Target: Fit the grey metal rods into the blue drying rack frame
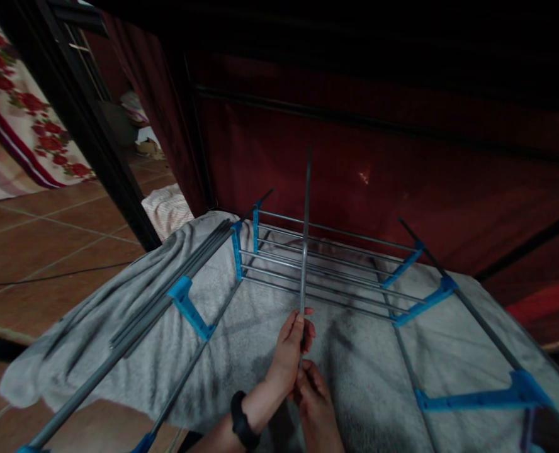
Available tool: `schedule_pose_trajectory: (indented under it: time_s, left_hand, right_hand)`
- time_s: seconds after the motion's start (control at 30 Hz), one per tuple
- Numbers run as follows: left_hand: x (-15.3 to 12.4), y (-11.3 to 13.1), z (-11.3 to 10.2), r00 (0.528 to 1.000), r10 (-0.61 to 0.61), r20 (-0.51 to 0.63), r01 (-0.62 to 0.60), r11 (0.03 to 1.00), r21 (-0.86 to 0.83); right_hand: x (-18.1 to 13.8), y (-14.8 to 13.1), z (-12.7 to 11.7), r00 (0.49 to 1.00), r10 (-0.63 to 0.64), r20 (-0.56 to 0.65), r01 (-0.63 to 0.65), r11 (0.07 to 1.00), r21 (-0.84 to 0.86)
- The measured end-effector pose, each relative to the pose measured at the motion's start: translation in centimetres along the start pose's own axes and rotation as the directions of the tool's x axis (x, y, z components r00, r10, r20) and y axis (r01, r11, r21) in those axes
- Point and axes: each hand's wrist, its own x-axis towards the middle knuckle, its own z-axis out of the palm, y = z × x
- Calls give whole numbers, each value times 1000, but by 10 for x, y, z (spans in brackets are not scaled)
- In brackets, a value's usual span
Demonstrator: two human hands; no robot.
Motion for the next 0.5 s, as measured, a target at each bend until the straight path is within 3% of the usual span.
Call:
schedule_pose_trajectory:
  time_s: [0.37, 0.5]
  left_hand:
    - [-2, -6, -5, 999, 4, 36, -4, 1000, 7]
    - [10, 8, -5, 998, 52, 36, -51, 998, -26]
  right_hand:
    - [-3, -1, -18, 998, -35, 45, 43, 979, -199]
    - [-14, 1, -27, 992, -88, -89, 57, 952, -302]
